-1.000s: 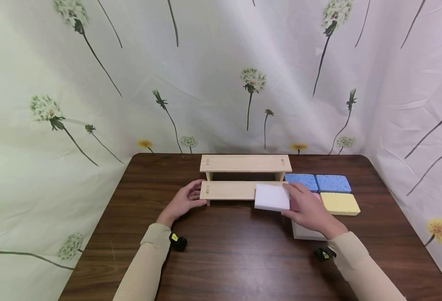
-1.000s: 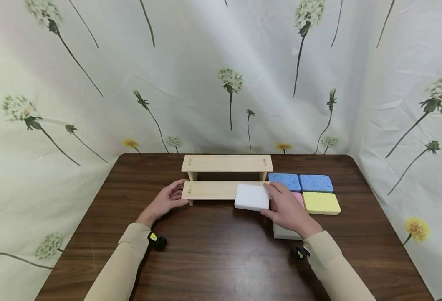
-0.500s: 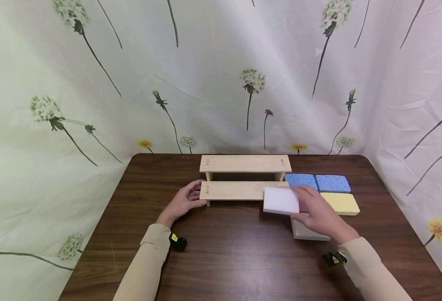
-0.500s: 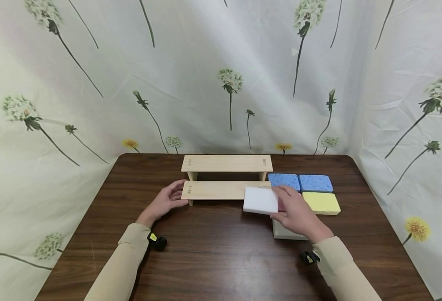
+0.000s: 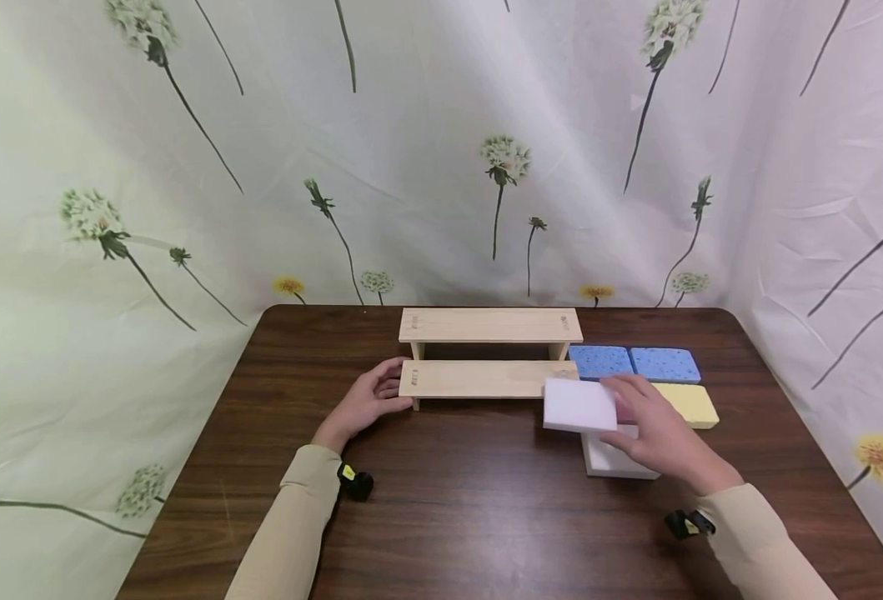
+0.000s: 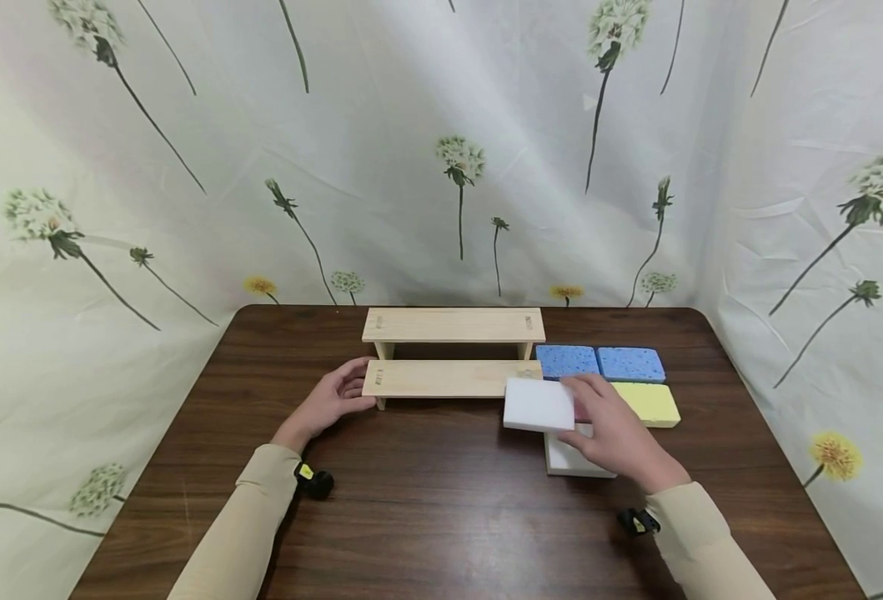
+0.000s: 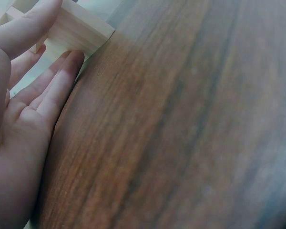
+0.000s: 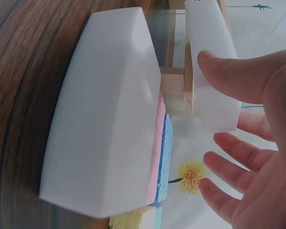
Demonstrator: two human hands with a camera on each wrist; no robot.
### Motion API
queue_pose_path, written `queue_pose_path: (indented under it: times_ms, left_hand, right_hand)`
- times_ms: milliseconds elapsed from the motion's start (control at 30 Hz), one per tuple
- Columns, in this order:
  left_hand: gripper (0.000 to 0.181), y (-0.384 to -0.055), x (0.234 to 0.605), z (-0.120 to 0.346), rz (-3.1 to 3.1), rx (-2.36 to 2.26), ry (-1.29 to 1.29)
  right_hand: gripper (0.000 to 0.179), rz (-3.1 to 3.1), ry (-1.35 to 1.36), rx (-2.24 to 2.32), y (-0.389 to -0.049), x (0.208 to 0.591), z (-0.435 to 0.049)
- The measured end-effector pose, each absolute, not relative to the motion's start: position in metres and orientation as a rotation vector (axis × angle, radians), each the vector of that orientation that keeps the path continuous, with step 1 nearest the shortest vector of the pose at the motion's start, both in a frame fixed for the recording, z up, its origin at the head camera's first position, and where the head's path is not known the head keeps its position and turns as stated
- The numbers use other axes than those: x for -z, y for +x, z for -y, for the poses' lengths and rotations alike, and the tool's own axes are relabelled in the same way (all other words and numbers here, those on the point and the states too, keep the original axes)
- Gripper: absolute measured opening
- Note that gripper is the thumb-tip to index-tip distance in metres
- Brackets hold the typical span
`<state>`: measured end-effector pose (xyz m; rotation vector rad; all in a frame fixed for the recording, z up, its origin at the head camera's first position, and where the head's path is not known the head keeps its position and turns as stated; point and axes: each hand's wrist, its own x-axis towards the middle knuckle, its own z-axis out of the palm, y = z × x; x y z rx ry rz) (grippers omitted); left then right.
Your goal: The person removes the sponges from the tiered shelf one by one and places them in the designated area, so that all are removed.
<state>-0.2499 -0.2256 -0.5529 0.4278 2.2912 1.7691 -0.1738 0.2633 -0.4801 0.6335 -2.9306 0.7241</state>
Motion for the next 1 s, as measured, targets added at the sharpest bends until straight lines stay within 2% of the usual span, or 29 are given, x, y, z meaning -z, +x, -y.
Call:
queue_pose_path:
  times_ms: [1000]
  left_hand:
    - [0.079,-0.251,0.554,0.225,-2.296,-1.764,0.418]
  right_hand:
    - [0.077,2.874,0.538,-0.676,-0.149,0.484,-0.315]
